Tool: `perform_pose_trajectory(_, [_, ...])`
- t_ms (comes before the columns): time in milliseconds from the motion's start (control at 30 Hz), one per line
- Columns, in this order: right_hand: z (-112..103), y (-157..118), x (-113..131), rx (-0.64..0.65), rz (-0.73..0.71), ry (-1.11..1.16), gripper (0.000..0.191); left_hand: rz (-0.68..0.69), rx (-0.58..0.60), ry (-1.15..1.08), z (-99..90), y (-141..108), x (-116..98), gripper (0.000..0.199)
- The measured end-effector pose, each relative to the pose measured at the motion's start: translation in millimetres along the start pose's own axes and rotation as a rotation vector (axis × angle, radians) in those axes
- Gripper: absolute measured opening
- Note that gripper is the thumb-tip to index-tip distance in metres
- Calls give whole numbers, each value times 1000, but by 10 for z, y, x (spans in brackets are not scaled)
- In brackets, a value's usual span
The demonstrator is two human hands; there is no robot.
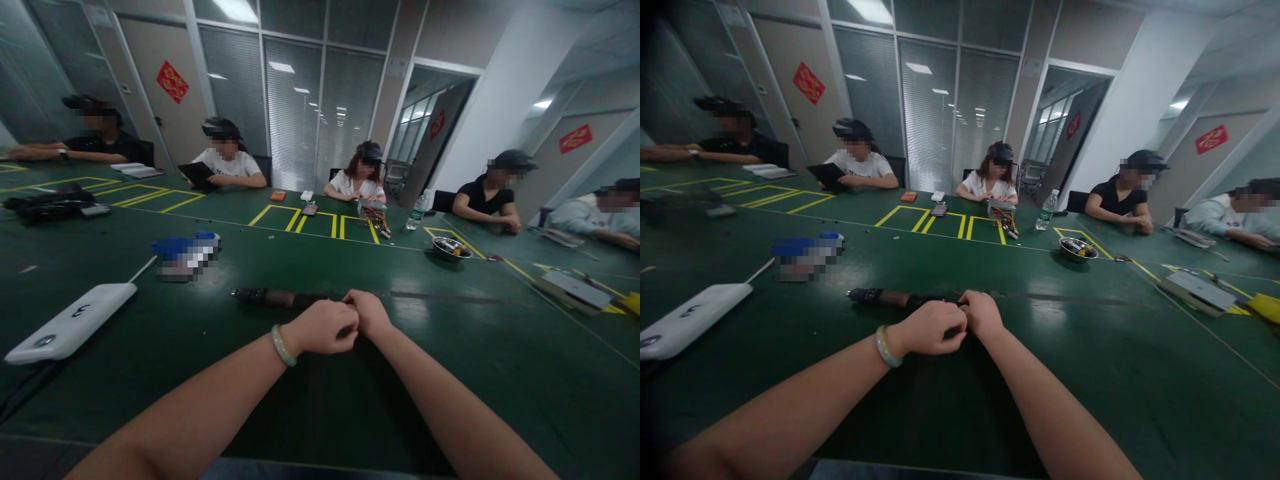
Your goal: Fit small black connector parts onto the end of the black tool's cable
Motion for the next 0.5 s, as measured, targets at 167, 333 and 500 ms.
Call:
perform_pose_trajectory(167, [-83, -37, -114, -7, 30, -9, 9, 69, 233, -82, 178, -69, 16, 10])
perform_pose_trajectory(333, [-460, -501, -1091, 25, 266, -47, 20, 38, 253, -91, 162, -84, 96, 10])
perform_pose_trajectory(500, [-1000, -1468, -2746, -45, 545, -108, 30, 58, 279, -113, 229, -61, 76, 10])
Point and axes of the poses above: each hand's wrist, its own y-axis towards the middle knuckle, its own z-axis out of the palm, x = y × z, the point moved 5 cm from there along y, towards the middle knuckle, and after that the axes turned 3 degrees about -z, right-handed, at the moved point
